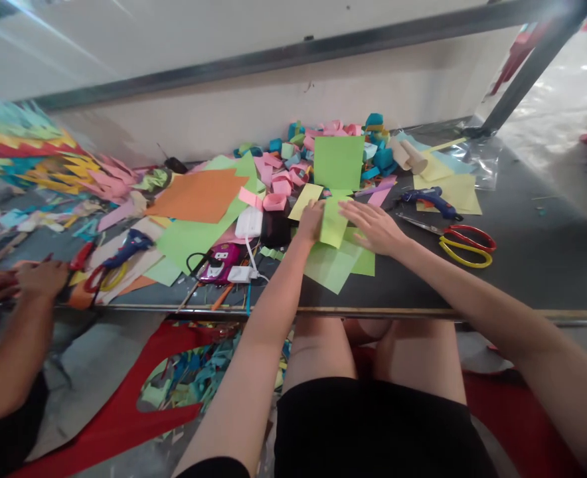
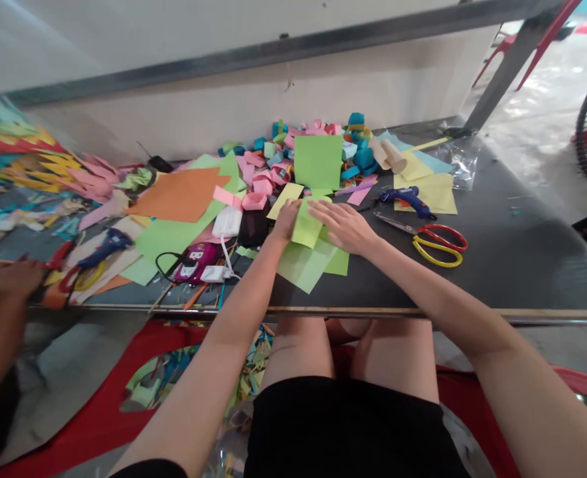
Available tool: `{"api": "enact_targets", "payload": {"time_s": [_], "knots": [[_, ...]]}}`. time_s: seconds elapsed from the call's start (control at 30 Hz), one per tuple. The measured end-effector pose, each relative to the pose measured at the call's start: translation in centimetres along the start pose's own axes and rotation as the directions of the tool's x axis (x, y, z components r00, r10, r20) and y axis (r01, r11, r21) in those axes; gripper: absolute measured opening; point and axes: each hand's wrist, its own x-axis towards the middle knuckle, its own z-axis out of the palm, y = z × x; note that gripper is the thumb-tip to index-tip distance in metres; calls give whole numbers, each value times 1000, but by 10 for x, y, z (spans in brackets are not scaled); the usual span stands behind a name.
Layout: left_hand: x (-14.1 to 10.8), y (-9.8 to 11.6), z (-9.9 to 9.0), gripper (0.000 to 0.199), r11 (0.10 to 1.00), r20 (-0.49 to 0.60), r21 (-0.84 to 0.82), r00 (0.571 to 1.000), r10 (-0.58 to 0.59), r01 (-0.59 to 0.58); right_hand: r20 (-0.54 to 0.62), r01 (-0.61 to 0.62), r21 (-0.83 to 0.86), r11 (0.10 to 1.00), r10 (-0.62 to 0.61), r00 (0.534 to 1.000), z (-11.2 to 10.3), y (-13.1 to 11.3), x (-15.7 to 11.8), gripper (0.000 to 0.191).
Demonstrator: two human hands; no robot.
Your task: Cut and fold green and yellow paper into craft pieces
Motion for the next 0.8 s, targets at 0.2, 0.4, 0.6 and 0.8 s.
{"api": "enact_targets", "payload": {"time_s": [0.2, 0.4, 0.6, 0.8], "knots": [[-1, 15, 26, 54, 976, 250, 24, 946, 204, -216, -114, -147, -61, 987, 139, 984, 12, 22, -19, 71], [-7, 21, 28, 109, 994, 358, 13, 929, 96, -108, -140, -46, -21, 999, 43, 989, -1, 26, -35, 34], [-1, 17, 33, 65, 975, 200, -213, 979, -23, 67, -77, -44, 273, 961, 67, 995, -8, 51, -33, 16], [1, 12, 45, 40, 682, 142, -719, 989, -43, 133, 55, -352, 493, 796, 375, 925, -8, 45, -29, 53]]}}
